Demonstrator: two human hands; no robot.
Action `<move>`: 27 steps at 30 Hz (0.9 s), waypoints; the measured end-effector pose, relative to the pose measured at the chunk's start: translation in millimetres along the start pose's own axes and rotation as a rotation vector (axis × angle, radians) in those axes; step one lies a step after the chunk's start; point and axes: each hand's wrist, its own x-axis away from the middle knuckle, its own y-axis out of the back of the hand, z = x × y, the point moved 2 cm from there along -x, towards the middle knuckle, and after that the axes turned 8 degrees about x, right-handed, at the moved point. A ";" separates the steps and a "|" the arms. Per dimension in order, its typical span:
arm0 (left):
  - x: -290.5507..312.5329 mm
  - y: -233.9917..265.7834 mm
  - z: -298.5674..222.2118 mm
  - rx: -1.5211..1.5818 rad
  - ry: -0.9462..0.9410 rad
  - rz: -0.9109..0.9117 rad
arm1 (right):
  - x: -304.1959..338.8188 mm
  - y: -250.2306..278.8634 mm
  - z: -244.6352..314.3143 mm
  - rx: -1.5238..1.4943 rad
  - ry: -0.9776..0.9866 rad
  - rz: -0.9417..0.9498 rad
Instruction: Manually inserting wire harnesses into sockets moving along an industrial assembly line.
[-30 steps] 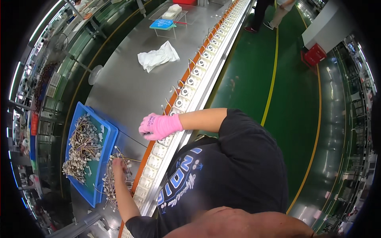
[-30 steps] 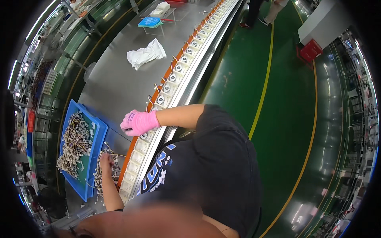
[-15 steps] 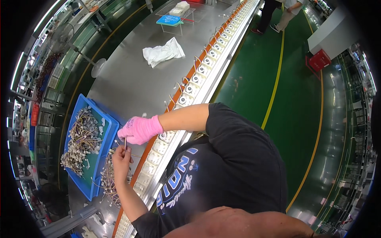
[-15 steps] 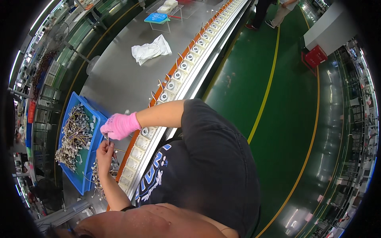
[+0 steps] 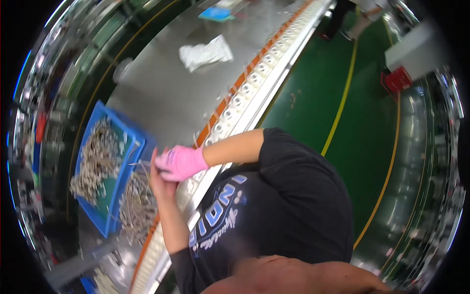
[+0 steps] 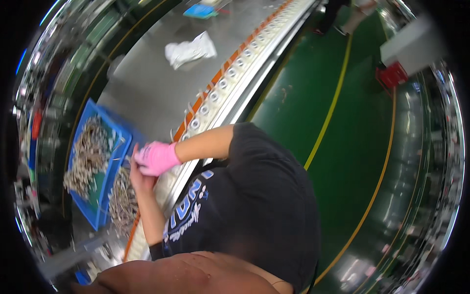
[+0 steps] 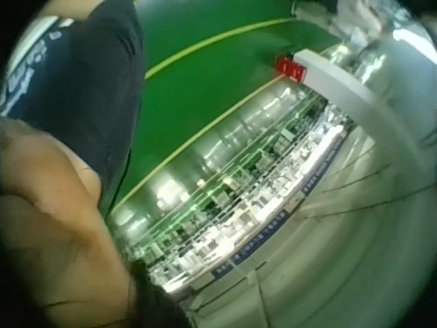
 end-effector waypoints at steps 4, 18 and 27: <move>-10.3 9.3 9.4 0.038 0.013 0.042 | -2.7 2.1 -2.4 -0.322 -0.238 0.156; 44.0 9.7 14.9 -1.523 -0.780 0.303 | 29.8 3.8 -16.4 0.125 0.313 0.510; 44.6 13.4 39.9 -1.710 -0.857 0.136 | 45.8 -1.8 -21.7 0.200 0.555 0.136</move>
